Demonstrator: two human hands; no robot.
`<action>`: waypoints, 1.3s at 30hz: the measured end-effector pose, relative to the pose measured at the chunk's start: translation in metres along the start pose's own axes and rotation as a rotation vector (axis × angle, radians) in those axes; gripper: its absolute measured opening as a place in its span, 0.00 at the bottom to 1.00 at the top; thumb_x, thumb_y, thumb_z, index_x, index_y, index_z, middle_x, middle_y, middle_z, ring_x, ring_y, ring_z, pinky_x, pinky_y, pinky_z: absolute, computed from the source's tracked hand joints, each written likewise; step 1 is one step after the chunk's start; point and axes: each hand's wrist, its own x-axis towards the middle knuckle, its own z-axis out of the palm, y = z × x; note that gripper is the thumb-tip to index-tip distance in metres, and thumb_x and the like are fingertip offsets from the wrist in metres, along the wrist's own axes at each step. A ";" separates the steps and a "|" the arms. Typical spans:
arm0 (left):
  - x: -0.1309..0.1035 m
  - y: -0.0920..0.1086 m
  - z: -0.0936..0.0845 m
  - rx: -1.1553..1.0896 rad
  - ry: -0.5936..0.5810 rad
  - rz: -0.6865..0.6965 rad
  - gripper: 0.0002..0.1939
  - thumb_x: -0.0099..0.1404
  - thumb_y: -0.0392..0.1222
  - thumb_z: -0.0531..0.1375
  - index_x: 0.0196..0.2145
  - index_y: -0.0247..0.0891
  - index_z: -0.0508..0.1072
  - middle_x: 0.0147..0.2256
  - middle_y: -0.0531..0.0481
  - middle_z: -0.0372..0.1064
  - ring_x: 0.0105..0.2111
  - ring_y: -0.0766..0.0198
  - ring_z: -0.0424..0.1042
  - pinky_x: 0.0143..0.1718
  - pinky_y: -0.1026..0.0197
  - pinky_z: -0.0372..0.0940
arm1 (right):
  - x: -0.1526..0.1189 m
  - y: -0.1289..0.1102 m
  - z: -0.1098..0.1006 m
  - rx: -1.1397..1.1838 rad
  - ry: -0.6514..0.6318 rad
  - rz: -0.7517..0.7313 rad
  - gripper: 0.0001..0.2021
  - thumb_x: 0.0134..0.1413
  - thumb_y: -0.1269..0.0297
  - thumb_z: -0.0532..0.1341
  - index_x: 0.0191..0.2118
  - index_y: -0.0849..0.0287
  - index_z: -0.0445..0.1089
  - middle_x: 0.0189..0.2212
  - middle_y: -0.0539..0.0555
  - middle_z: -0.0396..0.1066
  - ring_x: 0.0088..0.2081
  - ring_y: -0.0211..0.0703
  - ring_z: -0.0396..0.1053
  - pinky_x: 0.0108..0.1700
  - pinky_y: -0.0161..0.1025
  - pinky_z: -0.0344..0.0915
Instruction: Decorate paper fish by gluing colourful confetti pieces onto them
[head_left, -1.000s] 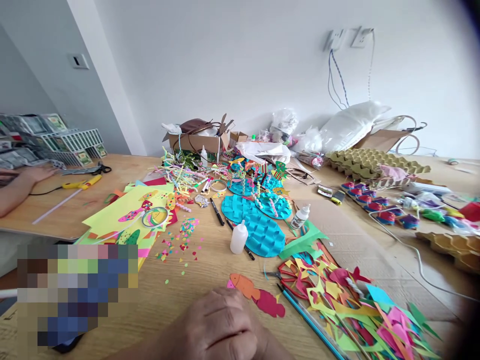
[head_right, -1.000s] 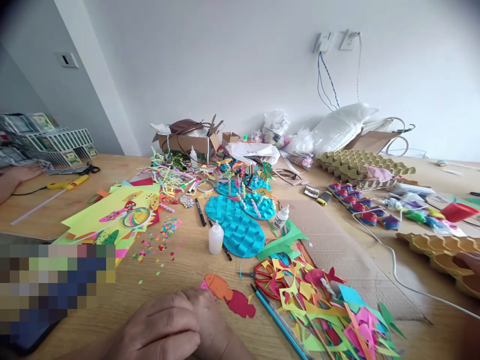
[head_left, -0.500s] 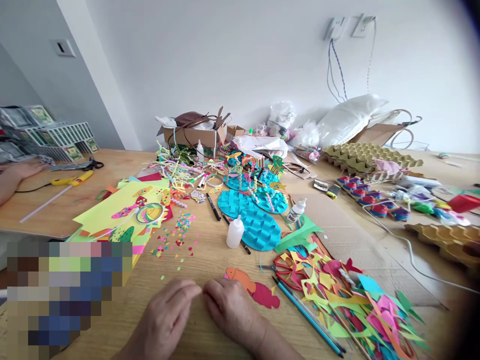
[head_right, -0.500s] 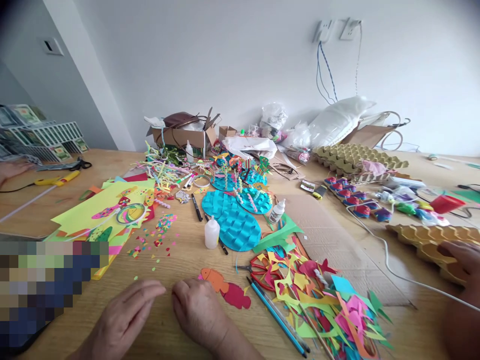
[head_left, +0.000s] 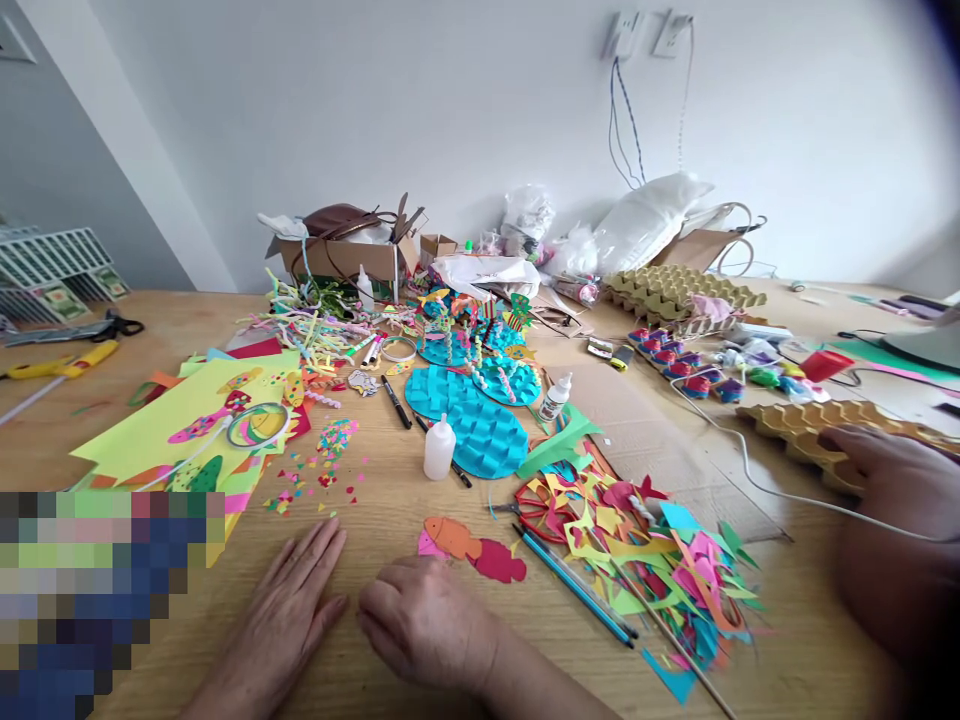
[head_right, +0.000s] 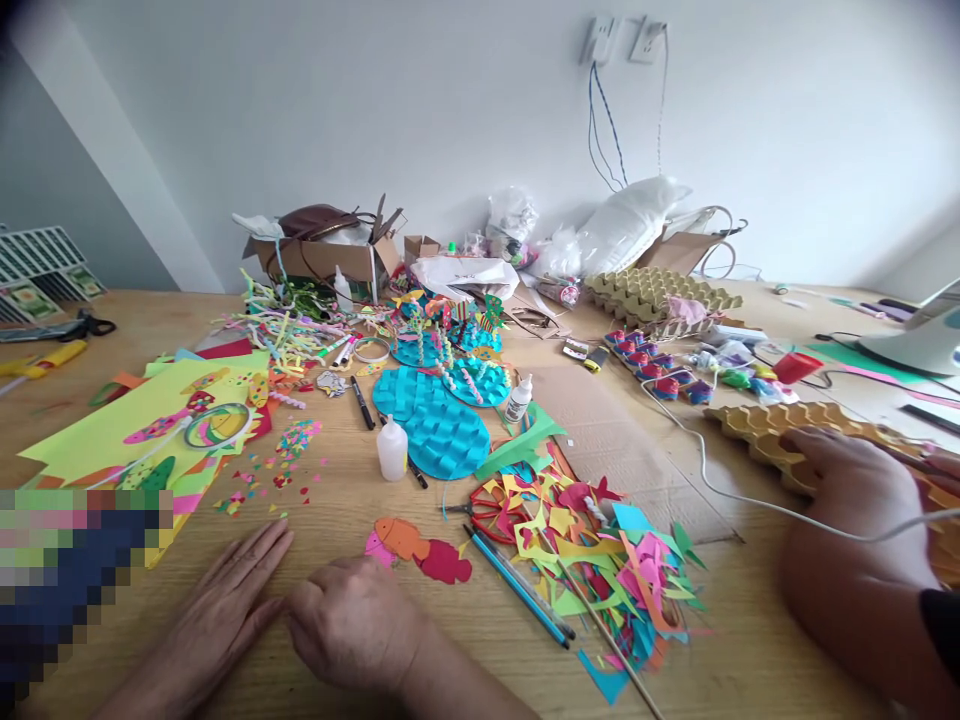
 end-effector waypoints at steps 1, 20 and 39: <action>0.001 -0.002 0.000 0.000 -0.002 0.002 0.28 0.62 0.49 0.47 0.58 0.39 0.48 0.54 0.44 0.57 0.52 0.56 0.59 0.48 0.56 0.59 | 0.000 -0.003 -0.005 -0.011 -0.009 -0.035 0.07 0.55 0.65 0.49 0.28 0.58 0.59 0.24 0.47 0.67 0.24 0.35 0.62 0.26 0.34 0.50; 0.069 0.053 -0.041 -0.315 -0.263 0.181 0.25 0.57 0.30 0.49 0.53 0.39 0.58 0.53 0.48 0.58 0.52 0.62 0.58 0.51 0.58 0.58 | -0.082 0.045 -0.059 0.020 -0.216 0.824 0.08 0.52 0.70 0.52 0.37 0.58 0.65 0.38 0.55 0.66 0.35 0.41 0.67 0.34 0.34 0.59; 0.108 0.076 -0.017 -0.339 -0.278 0.201 0.21 0.60 0.45 0.55 0.51 0.41 0.59 0.53 0.48 0.59 0.53 0.56 0.55 0.53 0.49 0.50 | -0.072 0.049 -0.040 -0.024 -0.241 0.874 0.06 0.48 0.71 0.56 0.35 0.60 0.64 0.37 0.57 0.65 0.37 0.46 0.67 0.35 0.37 0.60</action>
